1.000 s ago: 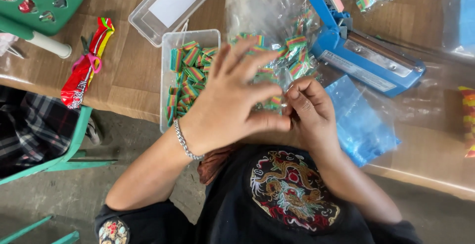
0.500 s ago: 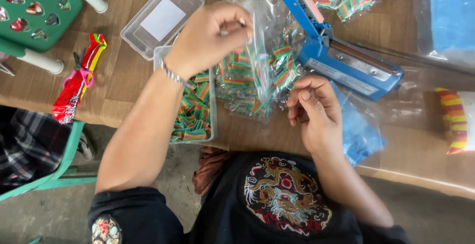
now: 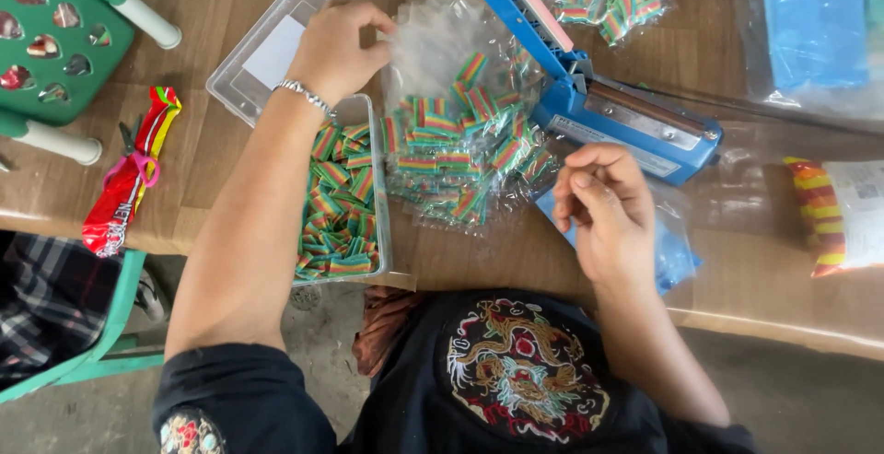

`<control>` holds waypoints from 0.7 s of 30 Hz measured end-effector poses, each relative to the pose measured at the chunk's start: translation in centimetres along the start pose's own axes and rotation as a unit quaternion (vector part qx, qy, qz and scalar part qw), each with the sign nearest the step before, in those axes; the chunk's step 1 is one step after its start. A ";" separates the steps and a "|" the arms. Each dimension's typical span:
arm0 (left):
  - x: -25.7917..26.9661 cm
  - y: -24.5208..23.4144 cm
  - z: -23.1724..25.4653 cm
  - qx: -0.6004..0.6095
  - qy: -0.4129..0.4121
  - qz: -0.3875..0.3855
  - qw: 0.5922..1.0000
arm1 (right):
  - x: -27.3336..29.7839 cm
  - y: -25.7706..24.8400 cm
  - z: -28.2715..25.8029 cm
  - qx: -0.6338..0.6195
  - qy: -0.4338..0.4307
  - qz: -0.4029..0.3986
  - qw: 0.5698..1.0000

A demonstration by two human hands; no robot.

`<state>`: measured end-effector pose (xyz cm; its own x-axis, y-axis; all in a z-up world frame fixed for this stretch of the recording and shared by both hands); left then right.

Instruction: Manually filling small plastic bags with colorful rectangular items and sealing them with a heat sealer.

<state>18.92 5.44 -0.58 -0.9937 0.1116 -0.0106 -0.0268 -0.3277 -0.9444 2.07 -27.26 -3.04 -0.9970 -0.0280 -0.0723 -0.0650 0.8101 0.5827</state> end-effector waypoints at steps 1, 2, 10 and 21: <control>0.5 -0.2 -0.3 0.000 0.004 -0.001 1.000 | -0.2 -0.8 -0.4 0.000 -0.003 0.002 1.000; 1.0 -0.3 -0.4 -0.044 0.045 0.047 0.997 | -0.1 -1.7 -0.9 0.068 -0.030 0.000 0.997; 13.8 -5.6 6.2 -0.050 0.191 0.098 0.976 | 1.4 -8.6 -4.7 0.611 -0.034 -0.057 0.789; 22.6 -4.9 5.7 0.114 0.073 0.110 0.985 | 0.2 -9.6 -4.9 0.642 -0.143 -0.040 0.752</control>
<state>-4.07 4.25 5.73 -0.9522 0.1431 -0.2700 0.1474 -0.5588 -0.8161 2.26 -37.93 -4.67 -0.9304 -0.1287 -0.3433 0.1525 0.7157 -0.6815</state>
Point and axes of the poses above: each hand's wrist, its own x-axis away from the middle knuckle, its own y-axis out of the palm, z = x × y, the point moved 1 cm from there along -x, towards the middle knuckle, and after that the axes turned 14 degrees about -x, right-handed, at the moved point
